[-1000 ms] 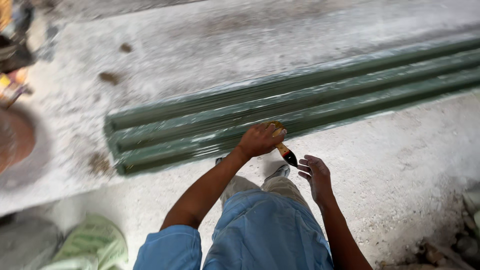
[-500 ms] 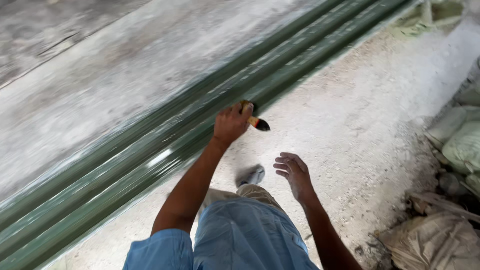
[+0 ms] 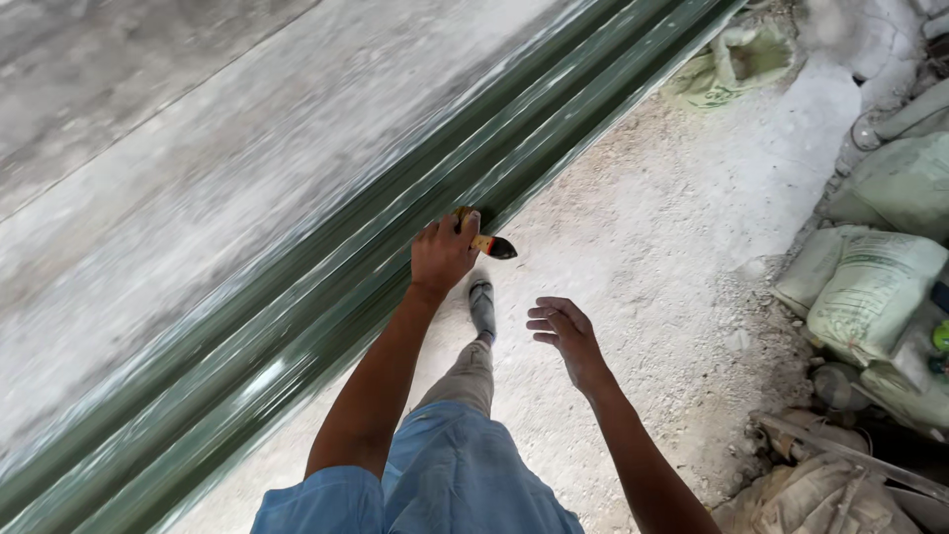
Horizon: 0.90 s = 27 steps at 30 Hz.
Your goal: The person wipes a long green corrugated panel with a sponge, then mixes a white powder with water in a bucket using a trowel. They apply the resulting slurry to the panel with a brush.
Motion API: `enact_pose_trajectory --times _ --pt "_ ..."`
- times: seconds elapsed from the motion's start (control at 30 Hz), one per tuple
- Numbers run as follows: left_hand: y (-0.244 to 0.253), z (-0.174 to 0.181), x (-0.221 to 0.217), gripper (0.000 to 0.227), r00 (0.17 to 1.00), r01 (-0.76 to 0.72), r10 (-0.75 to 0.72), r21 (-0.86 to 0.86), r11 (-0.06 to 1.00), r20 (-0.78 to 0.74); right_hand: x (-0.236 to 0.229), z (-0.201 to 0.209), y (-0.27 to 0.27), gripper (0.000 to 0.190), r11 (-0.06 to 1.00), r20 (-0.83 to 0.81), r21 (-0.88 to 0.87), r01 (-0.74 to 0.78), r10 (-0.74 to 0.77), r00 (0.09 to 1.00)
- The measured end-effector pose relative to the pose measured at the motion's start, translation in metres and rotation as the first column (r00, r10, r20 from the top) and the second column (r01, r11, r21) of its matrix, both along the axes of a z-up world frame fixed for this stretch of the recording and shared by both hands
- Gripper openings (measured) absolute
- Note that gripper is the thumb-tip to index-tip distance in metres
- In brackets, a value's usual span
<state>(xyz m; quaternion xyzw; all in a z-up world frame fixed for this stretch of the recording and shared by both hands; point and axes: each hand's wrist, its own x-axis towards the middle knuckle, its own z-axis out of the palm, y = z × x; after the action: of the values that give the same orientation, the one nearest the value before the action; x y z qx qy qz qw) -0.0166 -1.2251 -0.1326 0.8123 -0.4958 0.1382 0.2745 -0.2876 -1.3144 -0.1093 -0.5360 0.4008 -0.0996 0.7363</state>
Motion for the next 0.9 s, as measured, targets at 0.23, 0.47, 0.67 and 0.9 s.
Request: enact_pose_trajectory --times 0.23,0.47,0.67,0.9 --pt "-0.185 -0.003 0.005 0.049 0.996 -0.002 0.01 -0.098 0.995 0.089 0.007 0.011 -0.146 0.034 0.989 -0.05 0.064 0.132 -0.129 0.99" --pt "-0.346 -0.013 0.013 0.048 0.998 0.01 -0.014 -0.067 0.998 -0.066 0.02 0.008 -0.279 0.035 0.946 -0.093 0.13 0.296 -0.285 0.954" --pt "-0.479 -0.016 0.01 0.047 0.998 0.006 -0.011 -0.075 0.997 -0.067 0.051 -0.011 -0.386 0.034 0.957 -0.021 0.148 0.251 -0.25 0.968" --pt "-0.655 -0.019 0.011 0.051 0.994 0.024 -0.029 -0.042 0.999 -0.103 0.051 -0.036 -0.553 0.038 0.93 -0.159 0.196 0.312 -0.284 0.945"
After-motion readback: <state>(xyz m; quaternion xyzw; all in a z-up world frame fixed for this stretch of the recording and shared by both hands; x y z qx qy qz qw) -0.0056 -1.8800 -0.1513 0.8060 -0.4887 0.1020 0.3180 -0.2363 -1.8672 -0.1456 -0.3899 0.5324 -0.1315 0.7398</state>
